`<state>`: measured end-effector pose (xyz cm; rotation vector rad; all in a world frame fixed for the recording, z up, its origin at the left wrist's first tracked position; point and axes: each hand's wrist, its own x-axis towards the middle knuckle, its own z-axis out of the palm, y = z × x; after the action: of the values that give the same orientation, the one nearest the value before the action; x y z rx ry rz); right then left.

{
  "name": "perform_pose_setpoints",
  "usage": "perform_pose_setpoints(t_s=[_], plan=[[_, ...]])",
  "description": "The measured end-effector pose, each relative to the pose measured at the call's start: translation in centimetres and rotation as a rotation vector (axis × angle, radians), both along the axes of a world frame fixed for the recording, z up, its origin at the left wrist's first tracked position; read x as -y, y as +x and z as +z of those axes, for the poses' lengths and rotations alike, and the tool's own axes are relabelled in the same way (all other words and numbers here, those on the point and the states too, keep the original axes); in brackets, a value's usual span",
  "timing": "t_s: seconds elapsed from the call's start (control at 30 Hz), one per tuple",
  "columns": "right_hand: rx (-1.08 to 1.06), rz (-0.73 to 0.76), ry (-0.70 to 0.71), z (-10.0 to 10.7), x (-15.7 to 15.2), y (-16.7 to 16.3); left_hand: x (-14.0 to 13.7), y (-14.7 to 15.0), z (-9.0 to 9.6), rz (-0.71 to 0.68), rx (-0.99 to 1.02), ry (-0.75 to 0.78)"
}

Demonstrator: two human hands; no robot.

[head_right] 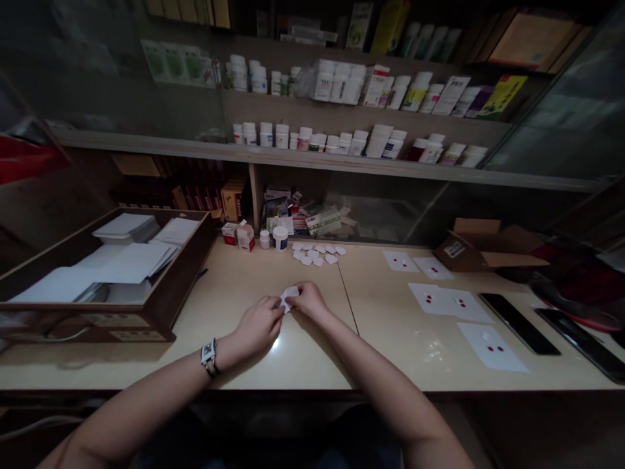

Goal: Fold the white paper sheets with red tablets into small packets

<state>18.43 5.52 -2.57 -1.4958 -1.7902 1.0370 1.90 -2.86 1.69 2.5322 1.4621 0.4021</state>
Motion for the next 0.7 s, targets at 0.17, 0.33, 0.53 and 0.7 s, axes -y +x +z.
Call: perform_pose_setpoints(t_s=[0.17,0.33,0.53,0.7], plan=[[0.044,0.019,-0.05,0.0,-0.7,-0.1,0.0,0.2,0.1,-0.018,-0.011,-0.026],[0.206,0.023,-0.112,1.0,-1.3,-0.4,0.1,0.4,-0.2,-0.004,-0.069,0.01],[0.226,0.054,-0.208,1.0,-2.3,-0.5,-0.1,0.1,-0.5,-0.033,-0.045,-0.004],[0.223,0.07,-0.232,1.0,-2.9,-1.1,0.3,0.2,-0.2,0.0,-0.093,-0.01]])
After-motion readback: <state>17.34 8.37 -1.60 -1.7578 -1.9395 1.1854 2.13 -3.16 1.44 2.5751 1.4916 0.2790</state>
